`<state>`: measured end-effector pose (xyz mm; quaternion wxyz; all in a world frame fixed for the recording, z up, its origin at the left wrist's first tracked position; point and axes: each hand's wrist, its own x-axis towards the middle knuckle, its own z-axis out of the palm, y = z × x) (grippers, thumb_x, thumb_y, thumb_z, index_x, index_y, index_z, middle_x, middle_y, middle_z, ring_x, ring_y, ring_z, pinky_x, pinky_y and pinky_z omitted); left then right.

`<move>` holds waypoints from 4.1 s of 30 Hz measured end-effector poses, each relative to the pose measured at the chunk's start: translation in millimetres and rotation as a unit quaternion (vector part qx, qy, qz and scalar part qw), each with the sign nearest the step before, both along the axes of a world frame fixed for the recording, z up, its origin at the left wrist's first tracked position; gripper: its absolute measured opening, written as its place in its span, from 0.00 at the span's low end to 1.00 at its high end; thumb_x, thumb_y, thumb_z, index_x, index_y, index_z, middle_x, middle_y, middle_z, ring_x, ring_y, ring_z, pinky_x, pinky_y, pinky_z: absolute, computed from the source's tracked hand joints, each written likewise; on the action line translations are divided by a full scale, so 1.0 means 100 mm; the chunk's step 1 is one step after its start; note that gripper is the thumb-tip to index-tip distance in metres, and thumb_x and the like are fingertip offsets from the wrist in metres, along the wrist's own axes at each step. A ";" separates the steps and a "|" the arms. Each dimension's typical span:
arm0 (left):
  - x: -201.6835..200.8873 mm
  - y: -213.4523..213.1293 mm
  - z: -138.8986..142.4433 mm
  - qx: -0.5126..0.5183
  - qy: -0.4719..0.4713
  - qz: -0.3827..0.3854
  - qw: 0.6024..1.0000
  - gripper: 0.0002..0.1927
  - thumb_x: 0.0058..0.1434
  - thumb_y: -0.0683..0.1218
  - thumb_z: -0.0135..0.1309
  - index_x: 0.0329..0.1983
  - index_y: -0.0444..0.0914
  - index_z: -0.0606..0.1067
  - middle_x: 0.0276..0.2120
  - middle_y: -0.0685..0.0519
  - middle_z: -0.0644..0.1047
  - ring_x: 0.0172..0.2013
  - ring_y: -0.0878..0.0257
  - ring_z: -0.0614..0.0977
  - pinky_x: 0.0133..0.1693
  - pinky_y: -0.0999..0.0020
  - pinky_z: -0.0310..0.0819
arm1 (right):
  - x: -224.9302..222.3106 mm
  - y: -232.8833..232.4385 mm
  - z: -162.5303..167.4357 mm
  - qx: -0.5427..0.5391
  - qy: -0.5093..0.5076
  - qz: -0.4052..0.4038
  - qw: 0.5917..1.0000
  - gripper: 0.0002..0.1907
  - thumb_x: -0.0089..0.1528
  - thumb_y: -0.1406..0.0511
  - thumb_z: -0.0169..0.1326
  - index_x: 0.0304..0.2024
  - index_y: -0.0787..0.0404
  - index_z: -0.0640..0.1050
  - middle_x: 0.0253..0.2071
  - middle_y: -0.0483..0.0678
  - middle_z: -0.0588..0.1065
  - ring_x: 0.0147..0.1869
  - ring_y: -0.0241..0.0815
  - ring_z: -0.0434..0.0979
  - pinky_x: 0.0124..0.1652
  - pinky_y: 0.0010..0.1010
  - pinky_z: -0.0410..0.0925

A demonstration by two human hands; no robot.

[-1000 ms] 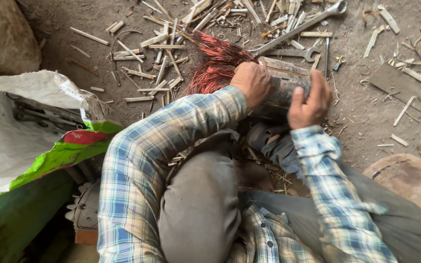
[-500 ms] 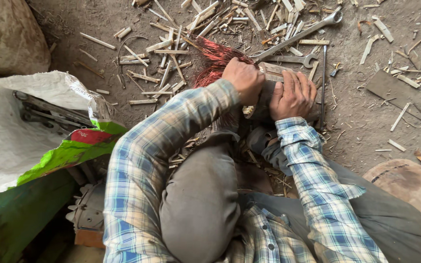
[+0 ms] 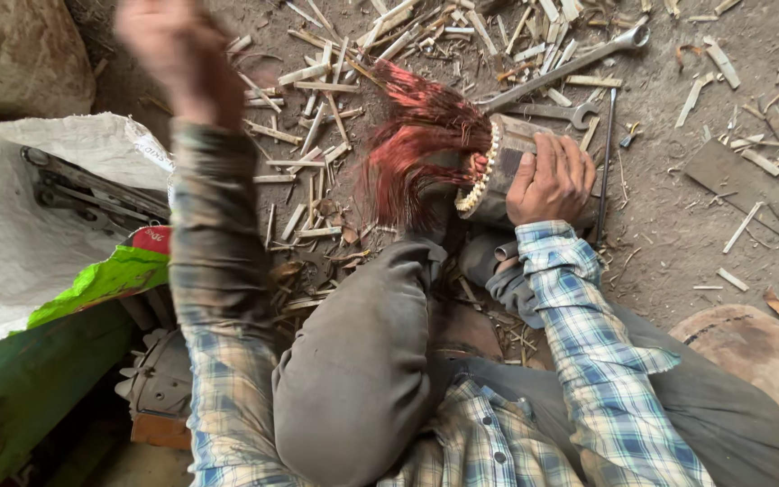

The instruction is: The person sits on the floor and uses a hammer and a metal rod to repeatedly strike a cylindrical object, extracting copper wire strands. The person gathers the extracted copper wire and places it into a nearby bucket.

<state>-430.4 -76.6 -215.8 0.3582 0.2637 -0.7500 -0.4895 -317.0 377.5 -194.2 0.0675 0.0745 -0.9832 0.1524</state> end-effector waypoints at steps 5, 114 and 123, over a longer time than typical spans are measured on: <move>0.03 -0.25 0.55 -0.137 0.096 0.113 0.979 0.05 0.62 0.39 0.47 0.33 0.43 0.69 0.25 0.58 0.67 0.23 0.68 0.68 0.21 0.69 0.65 | 0.01 -0.01 -0.03 0.003 0.000 -0.001 1.000 0.21 0.75 0.57 0.42 0.56 0.64 0.80 0.54 0.57 0.81 0.64 0.60 0.76 0.66 0.52 0.60; 0.15 2.58 0.47 -0.488 -0.147 -0.702 0.497 0.17 0.75 0.48 0.32 0.34 0.42 0.70 0.11 0.60 0.60 0.10 0.62 0.63 0.13 0.59 0.51 | -0.19 0.40 0.40 -0.027 0.008 0.010 1.000 0.15 0.67 0.64 0.50 0.52 0.60 0.82 0.55 0.50 0.80 0.65 0.55 0.75 0.65 0.52 0.60; 0.40 1.81 1.03 -0.468 -0.143 -0.609 0.624 0.08 0.64 0.50 0.45 0.35 0.42 0.71 0.20 0.54 0.71 0.19 0.59 0.74 0.18 0.61 0.57 | -0.21 0.39 0.51 -0.050 0.020 0.003 0.999 0.13 0.67 0.65 0.52 0.52 0.60 0.82 0.55 0.49 0.80 0.65 0.54 0.75 0.64 0.52 0.61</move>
